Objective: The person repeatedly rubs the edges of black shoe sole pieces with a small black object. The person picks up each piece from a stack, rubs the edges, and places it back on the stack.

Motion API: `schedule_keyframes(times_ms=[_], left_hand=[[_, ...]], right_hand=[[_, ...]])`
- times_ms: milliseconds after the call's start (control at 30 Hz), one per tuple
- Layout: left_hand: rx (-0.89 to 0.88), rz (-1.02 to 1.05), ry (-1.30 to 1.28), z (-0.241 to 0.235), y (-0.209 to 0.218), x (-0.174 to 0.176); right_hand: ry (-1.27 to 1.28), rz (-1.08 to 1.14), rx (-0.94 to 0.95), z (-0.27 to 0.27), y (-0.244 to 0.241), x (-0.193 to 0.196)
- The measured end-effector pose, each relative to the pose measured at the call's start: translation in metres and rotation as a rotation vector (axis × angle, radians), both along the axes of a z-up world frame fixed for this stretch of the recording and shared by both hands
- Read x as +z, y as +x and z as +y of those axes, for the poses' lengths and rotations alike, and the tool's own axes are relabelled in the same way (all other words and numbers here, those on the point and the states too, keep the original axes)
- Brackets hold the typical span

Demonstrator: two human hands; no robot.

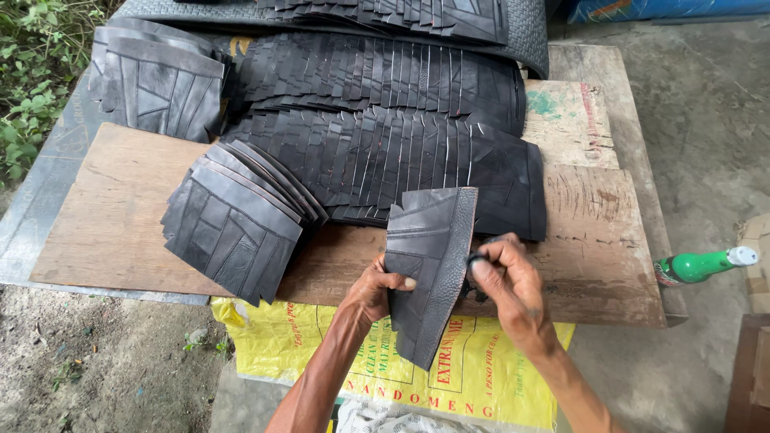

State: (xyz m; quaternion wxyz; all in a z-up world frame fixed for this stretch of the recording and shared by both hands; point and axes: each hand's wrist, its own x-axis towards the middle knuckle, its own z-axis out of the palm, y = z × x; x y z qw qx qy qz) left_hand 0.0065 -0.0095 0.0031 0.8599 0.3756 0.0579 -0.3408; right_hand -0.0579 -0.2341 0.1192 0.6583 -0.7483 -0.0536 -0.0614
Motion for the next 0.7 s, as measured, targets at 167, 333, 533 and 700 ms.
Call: schedule_keyframes(times_ms=[167, 333, 533, 700], left_hand=[[0.028, 0.081, 0.013, 0.001, -0.003, -0.009], [-0.05, 0.056, 0.025, 0.004, -0.011, -0.011], [-0.102, -0.015, -0.049, 0.011, -0.019, -0.013], [-0.11, -0.011, -0.038, 0.01, -0.024, -0.019]], right_hand=[[-0.036, -0.071, 0.021, 0.005, -0.009, -0.002], [0.072, 0.006, -0.092, -0.005, 0.006, 0.0], [0.285, -0.019, -0.092, -0.01, 0.018, -0.003], [0.347, -0.006, -0.086, -0.009, 0.018, -0.004]])
